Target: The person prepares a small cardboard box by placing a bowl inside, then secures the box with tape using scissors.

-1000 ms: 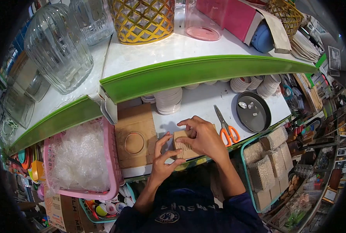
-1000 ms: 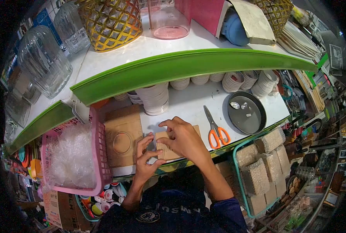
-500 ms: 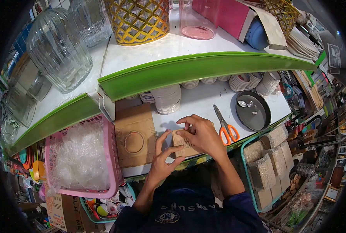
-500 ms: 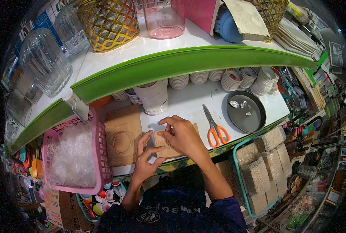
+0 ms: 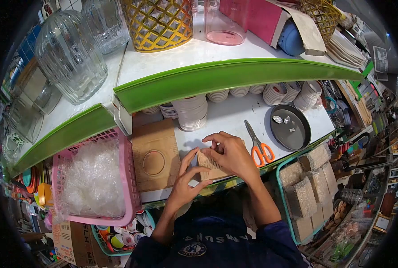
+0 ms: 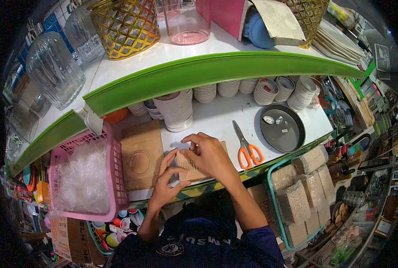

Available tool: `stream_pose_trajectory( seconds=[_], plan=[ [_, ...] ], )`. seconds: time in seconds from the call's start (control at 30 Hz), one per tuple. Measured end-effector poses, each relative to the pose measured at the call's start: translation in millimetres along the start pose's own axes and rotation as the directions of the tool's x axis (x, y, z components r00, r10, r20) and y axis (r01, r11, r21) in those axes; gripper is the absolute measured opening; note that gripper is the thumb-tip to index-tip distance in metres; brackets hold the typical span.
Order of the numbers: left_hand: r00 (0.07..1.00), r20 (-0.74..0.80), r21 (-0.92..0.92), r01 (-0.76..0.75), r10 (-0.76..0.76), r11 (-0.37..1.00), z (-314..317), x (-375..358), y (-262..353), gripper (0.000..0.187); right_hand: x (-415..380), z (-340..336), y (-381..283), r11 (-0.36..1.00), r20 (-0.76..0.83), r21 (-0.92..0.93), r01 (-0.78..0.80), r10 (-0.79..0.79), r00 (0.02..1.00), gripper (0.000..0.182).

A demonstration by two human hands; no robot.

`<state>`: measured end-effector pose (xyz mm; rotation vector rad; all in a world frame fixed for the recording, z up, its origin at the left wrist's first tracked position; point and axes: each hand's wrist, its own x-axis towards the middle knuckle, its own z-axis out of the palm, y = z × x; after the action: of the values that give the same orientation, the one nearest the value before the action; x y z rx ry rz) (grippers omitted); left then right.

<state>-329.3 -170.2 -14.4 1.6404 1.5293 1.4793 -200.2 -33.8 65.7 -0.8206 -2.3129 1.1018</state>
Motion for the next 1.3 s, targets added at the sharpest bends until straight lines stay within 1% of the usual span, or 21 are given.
stream_pose_trajectory(
  seconds=[0.1,0.27,0.5,0.57,0.6,0.67,0.7,0.73,0.77,0.8,0.87,0.9,1.0,1.03,1.07,1.13,1.17,1.2,1.23,1.27,1.3],
  plan=[
    [0.996,-0.037,0.029,0.078,-0.077,0.997,0.3,1.3,4.3,0.040,-0.5,-0.4,-0.5,1.000,-0.003,-0.010,0.010,-0.010,1.000,0.026],
    [1.000,0.013,0.147,-0.021,0.019,0.989,-3.8,1.4,-0.6,0.042,-0.5,0.9,1.5,1.000,-0.006,-0.012,0.027,-0.027,1.000,0.027],
    [0.997,0.045,0.104,-0.075,0.070,0.992,-5.7,6.2,-7.3,0.039,-2.4,-1.2,0.0,1.000,-0.025,0.015,0.021,-0.021,0.999,0.024],
    [0.975,0.053,0.170,-0.224,0.218,0.960,-6.9,10.5,-8.2,0.044,-5.0,-1.9,4.4,0.988,-0.159,0.144,0.048,-0.024,0.987,0.020],
    [0.975,0.055,0.171,-0.223,0.217,0.960,-6.8,9.9,-8.8,0.044,-7.9,-3.6,5.0,0.988,-0.160,0.146,0.047,-0.023,0.987,0.020],
    [0.977,0.020,0.188,-0.212,0.212,0.959,-5.8,8.7,-10.6,0.038,-16.2,-11.5,4.2,0.967,-0.357,0.167,0.190,-0.121,0.926,0.017],
    [0.977,0.021,0.188,-0.211,0.211,0.959,-6.7,9.3,-13.0,0.038,-20.7,-18.6,5.3,0.968,-0.407,0.099,0.231,-0.172,0.897,0.017],
    [0.979,-0.034,0.108,-0.197,0.201,0.975,-8.3,10.2,-16.1,0.035,-24.0,-23.9,10.1,0.969,-0.408,0.099,0.228,-0.169,0.897,0.017],
    [0.979,-0.087,0.025,-0.185,0.186,0.982,-9.0,10.7,-17.9,0.032,-27.6,-29.1,15.5,0.966,-0.471,0.108,0.234,-0.158,0.868,0.018],
    [0.979,-0.085,0.023,-0.183,0.185,0.983,-8.7,10.8,-18.2,0.032,-31.2,-34.9,20.8,0.964,-0.531,0.116,0.241,-0.145,0.835,0.019],
    [0.976,-0.217,-0.360,-0.080,0.000,0.929,-8.3,10.8,-18.6,0.029,-39.5,-49.9,30.8,0.977,-0.532,0.161,0.136,-0.030,0.846,0.019],
    [0.977,-0.215,-0.362,-0.079,-0.001,0.929,-9.1,11.1,-19.4,0.029,-42.3,-53.7,32.9,0.978,-0.533,0.161,0.133,-0.028,0.846,0.019],
    [0.946,-0.248,-0.584,0.025,-0.207,0.811,-16.0,14.2,-23.0,0.015,-50.0,-60.0,37.1,0.968,-0.456,-0.219,0.119,-0.209,0.865,0.048],
    [0.928,-0.232,-0.667,0.067,-0.292,0.742,-13.3,16.8,-14.2,0.016,-54.9,-58.6,43.9,0.924,-0.380,-0.374,0.078,-0.229,0.896,0.066],
    [0.928,-0.229,-0.667,0.070,-0.293,0.742,-13.0,16.2,-14.6,0.016,-57.7,-55.0,49.0,0.925,-0.381,-0.372,0.076,-0.227,0.896,0.066],
    [0.878,-0.085,-0.711,0.278,-0.471,0.646,-12.5,13.7,-16.7,0.019,-62.2,-46.4,61.4,0.806,-0.238,-0.547,0.228,-0.411,0.880,0.068],
    [0.878,-0.083,-0.710,0.280,-0.472,0.646,-10.7,11.2,-23.4,0.019,-65.9,-34.2,71.7,0.937,-0.282,-0.333,0.110,-0.210,0.936,0.065],
    [0.859,-0.049,-0.657,0.357,-0.510,0.664,-7.9,7.6,-34.3,0.022,-67.2,-36.6,64.8,0.938,-0.283,-0.331,0.107,-0.207,0.937,0.065],
    [0.836,-0.016,-0.598,0.432,-0.549,0.675,-5.9,5.3,-39.0,0.026,-70.5,-42.7,52.1,0.866,-0.136,-0.465,0.186,-0.277,0.951,0.063],
    [0.835,-0.012,-0.596,0.435,-0.550,0.675,-4.2,2.9,-38.6,0.026,-72.7,-46.8,44.8,0.770,0.022,-0.575,0.276,-0.322,0.946,0.062],
    [0.806,0.040,-0.578,0.500,-0.590,0.645,-2.2,1.4,-34.4,0.032,-74.7,-46.4,44.5,0.826,0.019,-0.509,0.243,-0.272,0.962,0.060]
  ],
)
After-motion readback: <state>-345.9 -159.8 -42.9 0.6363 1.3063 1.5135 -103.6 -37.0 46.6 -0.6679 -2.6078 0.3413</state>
